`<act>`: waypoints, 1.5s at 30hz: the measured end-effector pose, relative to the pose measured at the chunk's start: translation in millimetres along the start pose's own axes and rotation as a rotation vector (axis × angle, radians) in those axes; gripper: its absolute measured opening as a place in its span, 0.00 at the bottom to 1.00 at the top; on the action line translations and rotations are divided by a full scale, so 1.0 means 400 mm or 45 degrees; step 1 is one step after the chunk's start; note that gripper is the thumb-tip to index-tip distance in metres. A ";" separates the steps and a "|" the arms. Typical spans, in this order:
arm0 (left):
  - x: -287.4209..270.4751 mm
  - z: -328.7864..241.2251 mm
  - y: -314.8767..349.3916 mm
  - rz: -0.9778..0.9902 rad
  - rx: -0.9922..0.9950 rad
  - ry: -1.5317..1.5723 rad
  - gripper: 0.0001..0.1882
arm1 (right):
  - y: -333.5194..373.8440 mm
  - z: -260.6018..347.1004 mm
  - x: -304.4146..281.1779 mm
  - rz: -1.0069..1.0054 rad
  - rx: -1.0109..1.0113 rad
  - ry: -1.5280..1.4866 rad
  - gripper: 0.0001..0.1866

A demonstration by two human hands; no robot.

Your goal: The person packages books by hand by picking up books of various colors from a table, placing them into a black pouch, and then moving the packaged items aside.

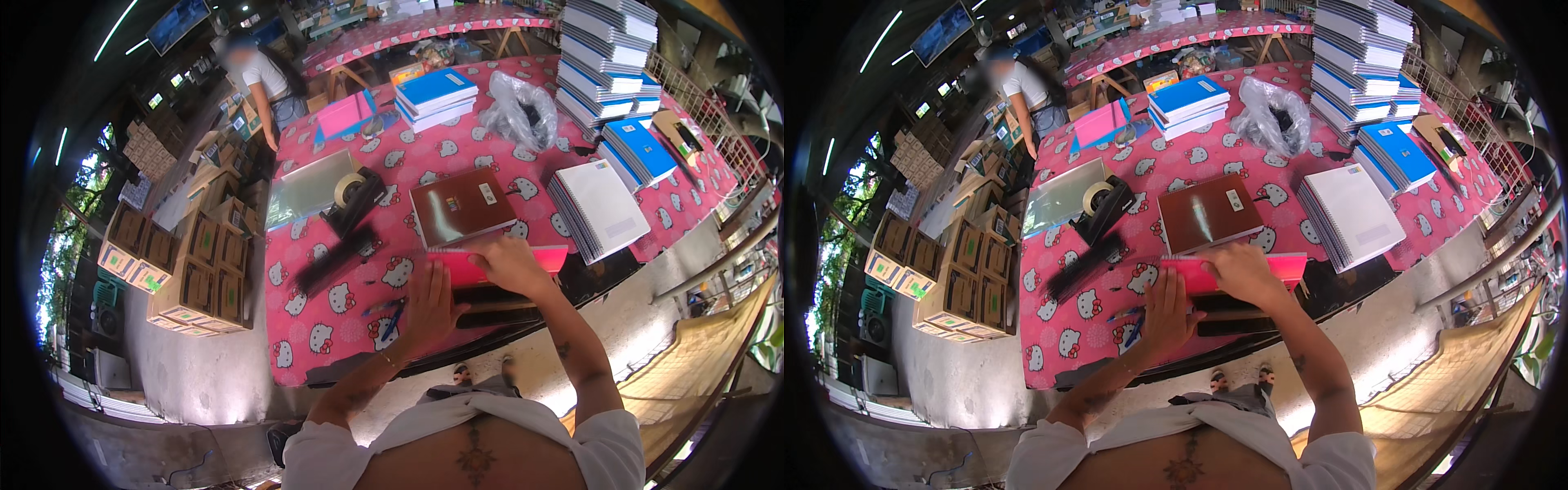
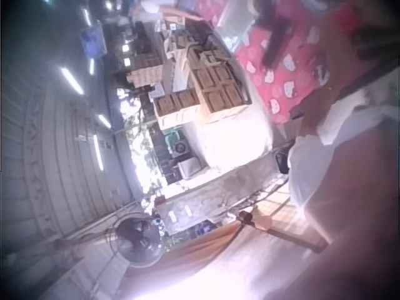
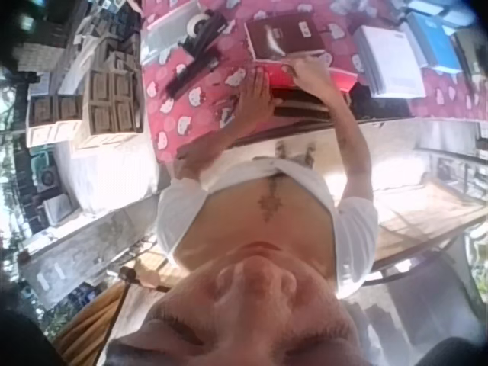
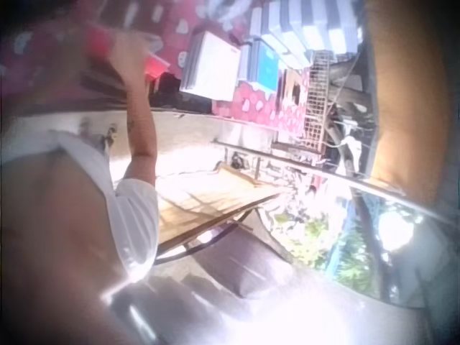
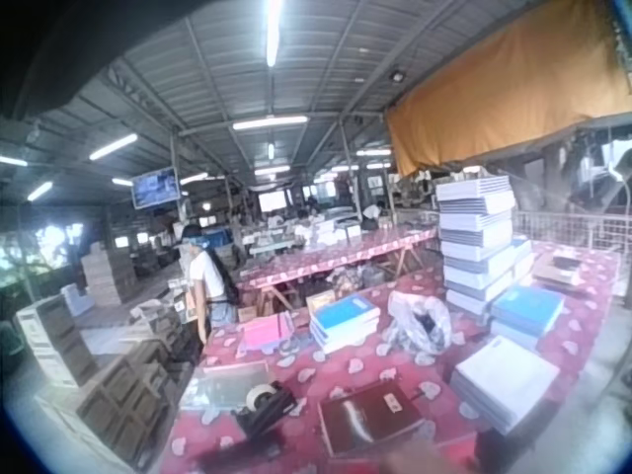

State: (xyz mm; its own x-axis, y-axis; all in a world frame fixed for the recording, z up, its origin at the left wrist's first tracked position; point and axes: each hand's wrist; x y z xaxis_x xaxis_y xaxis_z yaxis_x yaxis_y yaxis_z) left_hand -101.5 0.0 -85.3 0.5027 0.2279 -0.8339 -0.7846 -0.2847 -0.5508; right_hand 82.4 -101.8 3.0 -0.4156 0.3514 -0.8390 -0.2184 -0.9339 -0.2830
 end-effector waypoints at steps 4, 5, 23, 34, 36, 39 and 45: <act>-0.043 0.049 -0.124 -0.010 -0.120 -0.093 0.40 | 0.010 -0.011 0.002 0.045 -0.043 -0.006 0.14; -0.054 0.049 -0.161 0.092 -0.128 -0.163 0.40 | 0.015 -0.016 -0.009 0.082 -0.037 0.017 0.13; -0.009 -0.043 -0.104 0.238 0.258 -0.312 0.42 | 0.045 -0.133 -0.064 0.115 -0.140 0.121 0.11; 0.023 -0.064 -0.079 0.102 0.356 0.003 0.43 | 0.042 -0.109 -0.064 0.035 -0.172 0.116 0.11; -0.040 -0.039 -0.260 -0.085 0.068 -0.155 0.46 | 0.046 -0.124 -0.062 0.133 -0.111 0.138 0.15; 0.016 -0.126 -0.061 0.338 0.260 -0.045 0.44 | 0.072 -0.092 -0.125 -0.020 -0.256 0.168 0.27; -0.060 -0.076 -0.215 0.379 0.195 0.226 0.26 | 0.224 -0.276 -0.075 -0.126 0.237 -1.462 0.44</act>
State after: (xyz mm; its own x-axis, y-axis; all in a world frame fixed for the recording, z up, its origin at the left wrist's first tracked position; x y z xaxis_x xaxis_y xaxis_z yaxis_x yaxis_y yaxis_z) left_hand -35.0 -9.1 -19.1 0.2891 -0.0124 -0.9572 -0.9443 -0.1682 -0.2830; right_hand 172.7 -203.1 -48.5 -0.9232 0.3639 0.1237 -0.3811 -0.9085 -0.1716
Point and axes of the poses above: each hand's wrist, its own y-axis away from the middle knuckle, its own x-axis out of the palm, z = x × y, and after that the axes turned 4 degrees about -y, right-handed
